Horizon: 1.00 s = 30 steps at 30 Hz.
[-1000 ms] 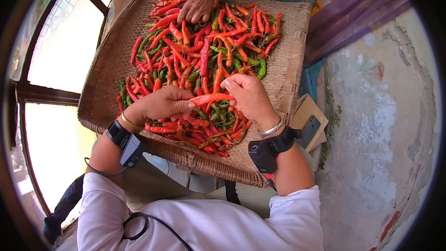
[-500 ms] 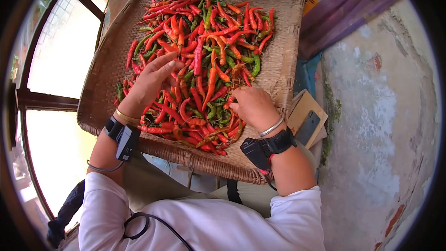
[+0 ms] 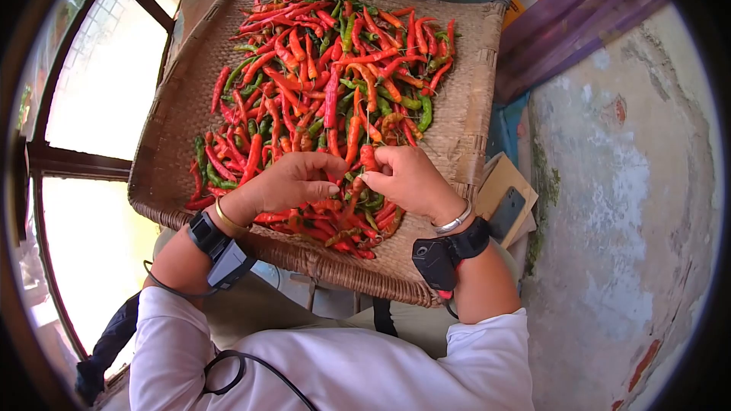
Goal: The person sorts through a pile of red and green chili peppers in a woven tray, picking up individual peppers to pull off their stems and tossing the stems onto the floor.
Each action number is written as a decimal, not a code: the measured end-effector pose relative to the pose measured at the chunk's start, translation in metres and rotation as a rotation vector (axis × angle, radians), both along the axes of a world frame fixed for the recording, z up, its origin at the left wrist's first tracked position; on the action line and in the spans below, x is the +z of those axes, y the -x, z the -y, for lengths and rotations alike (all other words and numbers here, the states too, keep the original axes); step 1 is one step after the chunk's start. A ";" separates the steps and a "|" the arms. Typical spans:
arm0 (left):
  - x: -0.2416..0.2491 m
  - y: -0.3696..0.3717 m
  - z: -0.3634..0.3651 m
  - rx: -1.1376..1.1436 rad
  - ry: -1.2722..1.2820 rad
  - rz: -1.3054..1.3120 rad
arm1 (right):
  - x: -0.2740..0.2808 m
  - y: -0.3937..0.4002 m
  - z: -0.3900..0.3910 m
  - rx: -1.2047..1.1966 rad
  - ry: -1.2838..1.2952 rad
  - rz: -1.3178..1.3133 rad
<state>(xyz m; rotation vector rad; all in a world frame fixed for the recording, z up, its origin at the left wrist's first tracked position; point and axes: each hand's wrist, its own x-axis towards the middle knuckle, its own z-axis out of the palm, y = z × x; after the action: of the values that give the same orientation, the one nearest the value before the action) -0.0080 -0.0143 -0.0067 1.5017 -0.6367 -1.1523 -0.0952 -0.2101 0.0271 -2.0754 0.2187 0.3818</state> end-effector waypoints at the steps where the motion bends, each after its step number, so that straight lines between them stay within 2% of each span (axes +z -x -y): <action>1: -0.002 0.003 0.000 -0.053 0.030 0.007 | 0.004 0.001 -0.003 0.000 -0.001 -0.001; 3: 0.002 0.008 0.001 -0.128 0.023 -0.035 | 0.014 0.001 -0.011 -0.085 -0.333 -0.130; 7: 0.012 0.009 0.003 -0.154 -0.020 -0.179 | 0.011 0.001 -0.010 -0.084 -0.362 -0.135; 10: 0.010 0.012 0.003 -0.066 0.028 -0.187 | -0.001 0.002 -0.011 -0.111 -0.434 0.003; 12: 0.008 0.013 0.005 -0.010 0.021 -0.172 | -0.006 0.002 -0.011 -0.054 -0.291 0.084; 16: 0.007 0.013 0.006 -0.002 0.018 -0.147 | -0.002 0.001 -0.013 -0.062 -0.228 0.062; 18: 0.013 0.016 0.006 0.057 0.089 -0.138 | 0.008 0.000 -0.018 -0.191 -0.433 -0.004; 19: 0.011 0.015 0.006 0.057 0.089 -0.138 | 0.009 0.000 -0.017 -0.191 -0.433 -0.004; 21: 0.008 0.014 0.006 0.094 0.054 0.045 | 0.009 0.000 -0.014 -0.222 -0.551 -0.103; 26: 0.017 -0.011 0.000 0.086 -0.096 -0.057 | -0.009 -0.004 0.002 -0.240 -0.326 -0.058; 28: 0.024 -0.029 -0.003 0.208 -0.066 -0.042 | -0.013 -0.002 0.003 0.015 -0.037 0.111; 30: 0.032 -0.041 0.000 0.494 0.240 -0.020 | -0.015 0.000 -0.001 0.055 -0.047 0.096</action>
<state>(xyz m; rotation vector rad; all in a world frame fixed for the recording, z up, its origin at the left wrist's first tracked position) 0.0327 -0.0142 0.0254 1.3385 -0.3453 -0.6842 -0.0947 -0.2088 0.0122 -2.0508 0.0947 0.3160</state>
